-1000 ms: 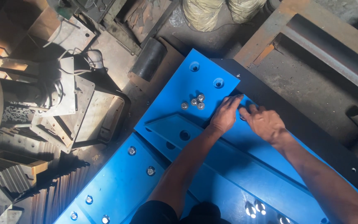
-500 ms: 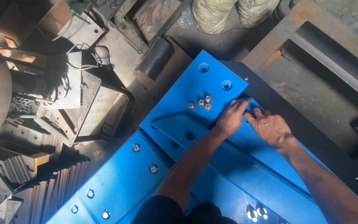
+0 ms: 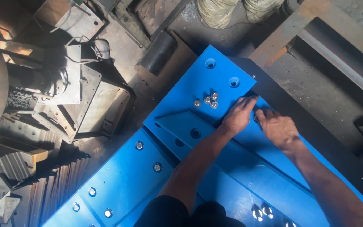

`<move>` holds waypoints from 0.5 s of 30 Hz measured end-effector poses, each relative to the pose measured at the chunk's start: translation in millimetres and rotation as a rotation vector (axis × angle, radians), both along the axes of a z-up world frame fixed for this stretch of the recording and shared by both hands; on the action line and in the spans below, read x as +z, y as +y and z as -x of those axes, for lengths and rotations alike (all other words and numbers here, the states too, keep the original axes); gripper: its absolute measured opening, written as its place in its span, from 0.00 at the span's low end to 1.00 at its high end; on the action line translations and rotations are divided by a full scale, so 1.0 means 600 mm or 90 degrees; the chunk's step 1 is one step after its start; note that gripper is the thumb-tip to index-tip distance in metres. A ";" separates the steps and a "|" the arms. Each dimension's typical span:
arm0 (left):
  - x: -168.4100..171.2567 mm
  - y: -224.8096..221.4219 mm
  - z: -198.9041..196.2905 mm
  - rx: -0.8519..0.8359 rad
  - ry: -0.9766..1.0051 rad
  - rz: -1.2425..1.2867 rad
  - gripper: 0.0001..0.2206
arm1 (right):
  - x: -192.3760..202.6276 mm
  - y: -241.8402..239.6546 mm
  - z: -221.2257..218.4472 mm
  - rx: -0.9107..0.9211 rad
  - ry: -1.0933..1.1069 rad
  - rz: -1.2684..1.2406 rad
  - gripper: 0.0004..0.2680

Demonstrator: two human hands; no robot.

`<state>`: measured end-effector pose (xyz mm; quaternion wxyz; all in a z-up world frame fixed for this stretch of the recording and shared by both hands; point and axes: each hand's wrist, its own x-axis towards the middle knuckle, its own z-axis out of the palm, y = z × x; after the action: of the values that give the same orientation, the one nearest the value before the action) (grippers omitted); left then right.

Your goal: Assembling and bolting together large blue industrial plates on the floor.

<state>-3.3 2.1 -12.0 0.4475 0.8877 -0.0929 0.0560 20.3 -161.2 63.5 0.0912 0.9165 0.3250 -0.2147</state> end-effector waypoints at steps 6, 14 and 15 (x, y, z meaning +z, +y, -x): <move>-0.027 0.001 -0.002 -0.004 -0.010 -0.010 0.24 | -0.050 0.013 0.024 -0.154 -0.034 -0.013 0.08; -0.006 0.002 -0.002 -0.041 0.018 -0.077 0.27 | 0.047 -0.026 0.127 -0.287 -0.043 -0.145 0.13; -0.005 0.002 -0.001 -0.029 -0.001 -0.089 0.26 | 0.066 -0.046 0.151 -0.255 -0.024 -0.159 0.12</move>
<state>-2.6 3.3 -15.0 0.3857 0.9143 -0.1171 0.0399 -70.0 -188.9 103.2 -0.0612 0.9707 0.1592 -0.1693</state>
